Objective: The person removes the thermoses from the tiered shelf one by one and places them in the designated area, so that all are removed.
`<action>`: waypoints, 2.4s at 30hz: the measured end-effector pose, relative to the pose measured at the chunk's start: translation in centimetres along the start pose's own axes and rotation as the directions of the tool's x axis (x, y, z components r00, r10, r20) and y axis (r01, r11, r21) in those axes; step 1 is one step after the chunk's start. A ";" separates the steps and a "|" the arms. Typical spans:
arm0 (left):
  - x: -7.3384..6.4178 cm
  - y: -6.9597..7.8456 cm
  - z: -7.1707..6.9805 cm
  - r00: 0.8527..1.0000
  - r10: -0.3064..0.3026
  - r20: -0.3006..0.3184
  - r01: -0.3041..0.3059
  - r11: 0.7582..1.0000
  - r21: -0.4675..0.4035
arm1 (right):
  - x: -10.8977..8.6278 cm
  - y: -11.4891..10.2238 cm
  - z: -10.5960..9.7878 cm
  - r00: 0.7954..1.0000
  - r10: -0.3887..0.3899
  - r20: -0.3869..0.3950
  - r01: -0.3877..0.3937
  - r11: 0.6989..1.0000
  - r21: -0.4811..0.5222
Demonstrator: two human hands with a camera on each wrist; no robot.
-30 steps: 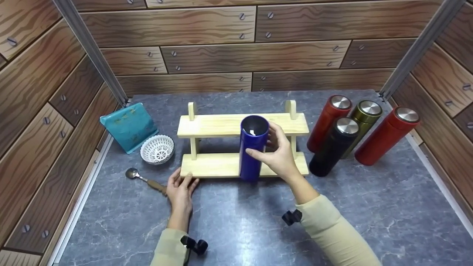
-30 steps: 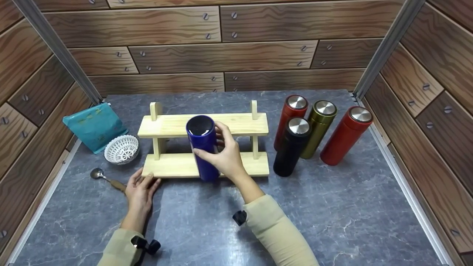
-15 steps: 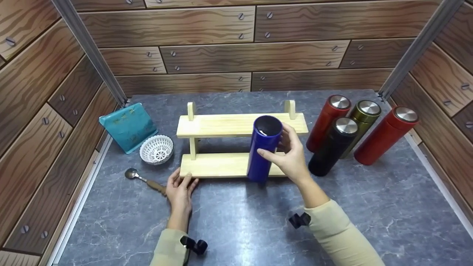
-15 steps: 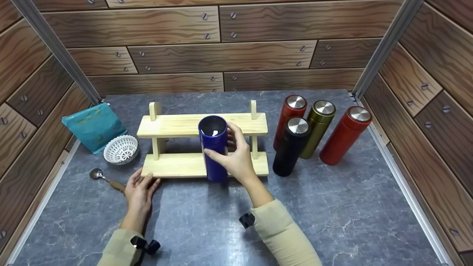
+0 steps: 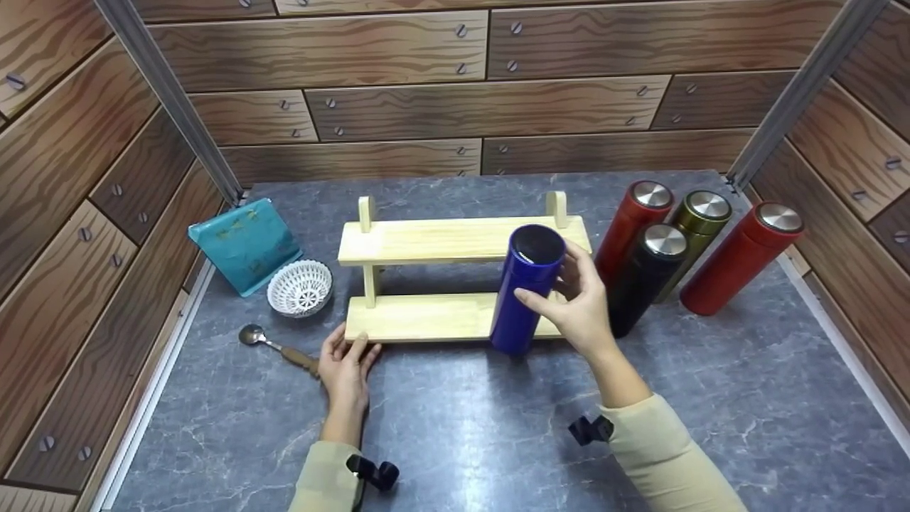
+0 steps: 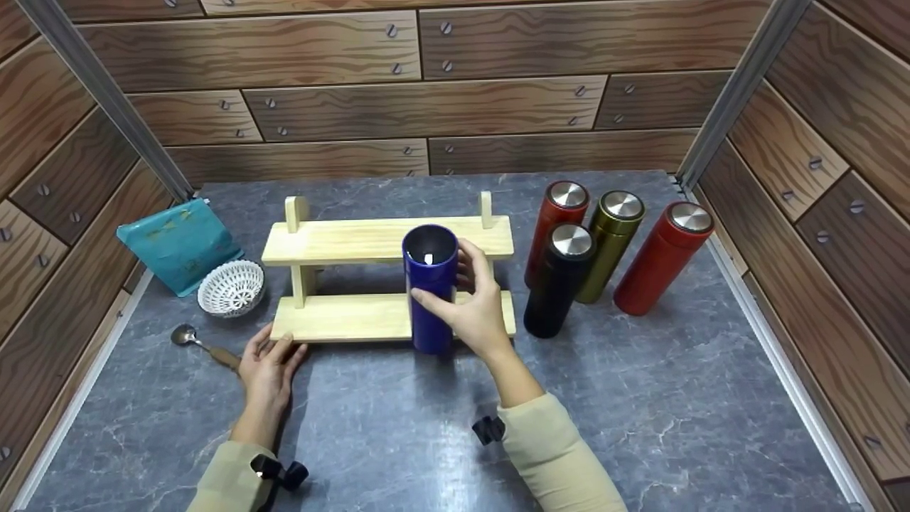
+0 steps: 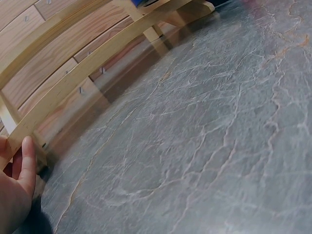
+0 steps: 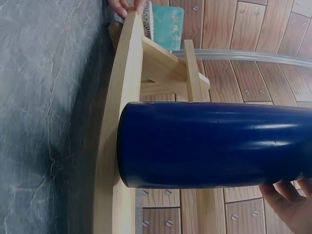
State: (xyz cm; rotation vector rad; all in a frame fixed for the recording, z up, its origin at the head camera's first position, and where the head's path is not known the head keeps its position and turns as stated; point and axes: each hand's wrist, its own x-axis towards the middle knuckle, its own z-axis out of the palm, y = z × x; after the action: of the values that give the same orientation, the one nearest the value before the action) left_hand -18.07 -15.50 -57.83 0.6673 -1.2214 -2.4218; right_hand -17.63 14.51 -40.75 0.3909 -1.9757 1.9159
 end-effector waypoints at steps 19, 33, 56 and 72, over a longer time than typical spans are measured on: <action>0.1 0.0 0.0 1.000 0.001 0.013 -0.001 1.000 0.001 | -1.0 2.5 -3.7 0.996 0.000 -0.095 0.004 0.999 0.040; 0.1 0.0 -0.1 1.000 -0.010 0.000 0.010 1.000 0.005 | -2.4 2.5 -6.0 0.989 -0.026 -0.143 0.033 0.998 0.048; 0.0 0.1 0.0 1.000 -0.005 -0.001 0.005 1.000 0.010 | -4.1 2.0 -11.6 0.942 0.010 -0.335 -0.005 1.000 0.016; 0.0 0.0 -0.2 1.000 -0.002 0.011 0.002 1.000 0.016 | -5.0 2.5 -15.3 0.904 -0.008 -0.427 0.036 0.998 0.057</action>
State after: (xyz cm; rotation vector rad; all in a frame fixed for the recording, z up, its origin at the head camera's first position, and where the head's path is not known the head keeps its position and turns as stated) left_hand -17.94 -15.65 -57.88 0.6616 -1.2465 -2.4228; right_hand -13.27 29.58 -44.94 0.0004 -1.6183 1.8601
